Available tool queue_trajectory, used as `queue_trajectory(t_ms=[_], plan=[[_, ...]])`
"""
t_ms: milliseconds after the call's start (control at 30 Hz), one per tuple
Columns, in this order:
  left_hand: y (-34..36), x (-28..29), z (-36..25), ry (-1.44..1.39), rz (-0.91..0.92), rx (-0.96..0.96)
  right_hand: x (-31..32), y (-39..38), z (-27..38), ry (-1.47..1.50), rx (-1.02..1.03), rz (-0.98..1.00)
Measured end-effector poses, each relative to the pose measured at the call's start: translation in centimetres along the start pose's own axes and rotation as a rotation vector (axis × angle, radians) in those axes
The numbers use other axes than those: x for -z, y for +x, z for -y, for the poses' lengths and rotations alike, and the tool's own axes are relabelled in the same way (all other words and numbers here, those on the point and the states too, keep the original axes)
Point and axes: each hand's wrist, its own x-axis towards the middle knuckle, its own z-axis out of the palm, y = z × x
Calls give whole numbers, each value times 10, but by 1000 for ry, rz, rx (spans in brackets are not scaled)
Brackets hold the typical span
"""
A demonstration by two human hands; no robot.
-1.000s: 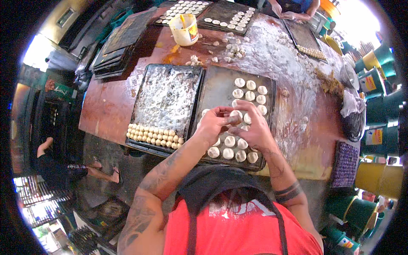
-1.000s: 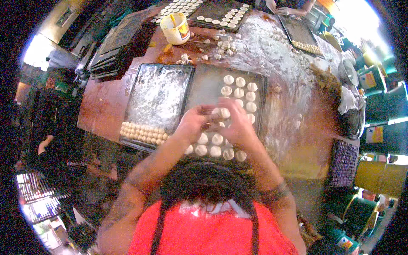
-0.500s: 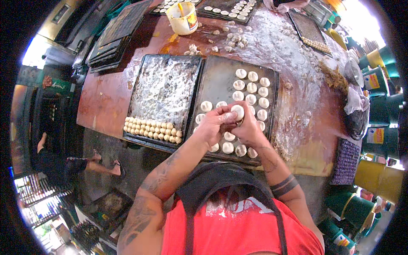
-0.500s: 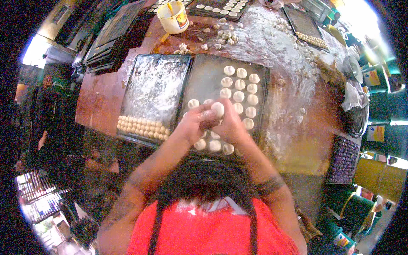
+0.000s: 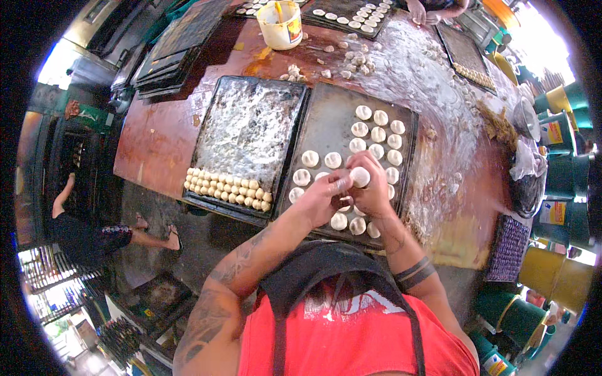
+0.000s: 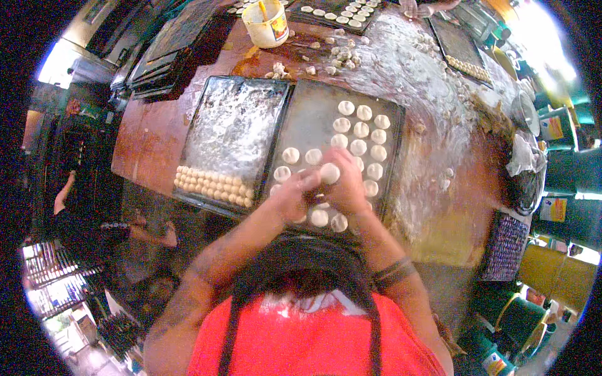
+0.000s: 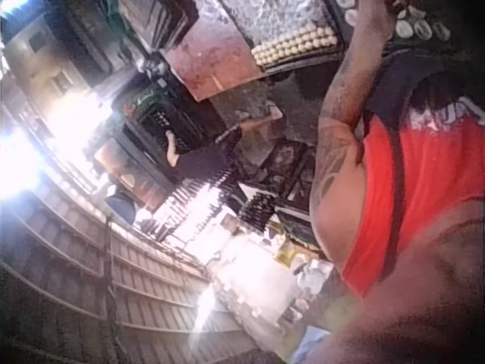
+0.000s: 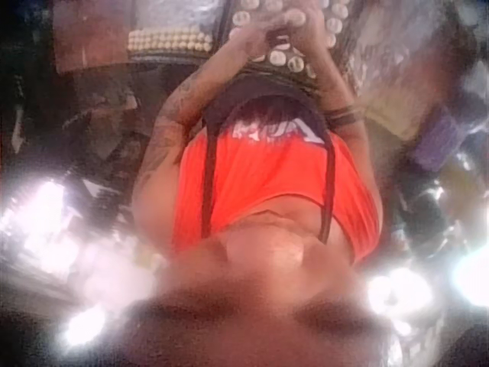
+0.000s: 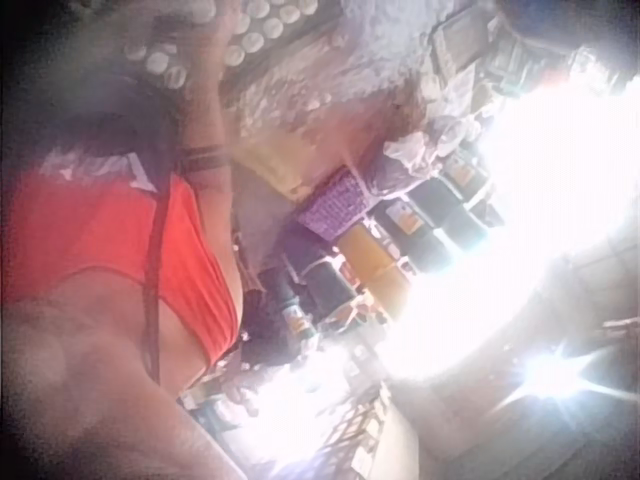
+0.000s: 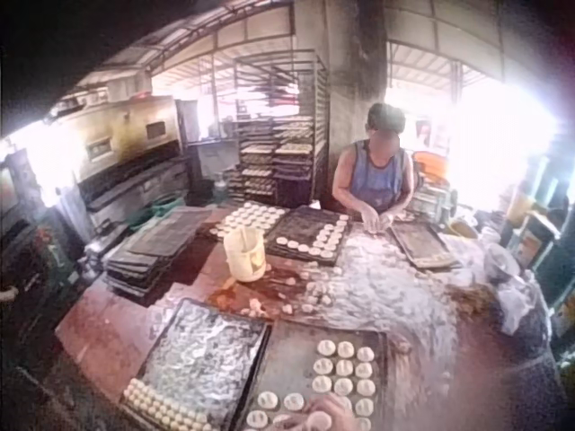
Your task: The person takes dough portions from a tray, shapes and fills them by hand, and places the filled dough balls onto baking sheets.
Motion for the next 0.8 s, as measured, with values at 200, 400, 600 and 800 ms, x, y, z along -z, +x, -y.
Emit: queue_trajectory(t_ms=[200, 400, 600, 800], plan=[[-4, 4, -15, 404, -442, -327, -43, -18, -45, 460, -413, -18], [4, 1, -21, 1099, -409, -460, -29, 56, -95, -28, -373, -152], [-56, 40, -40, 815, -473, -369, -41, 73, -63, -650, -123, 81], [-91, 52, -29, 751, -491, -184, -6, 79, -148, -633, 169, 145]])
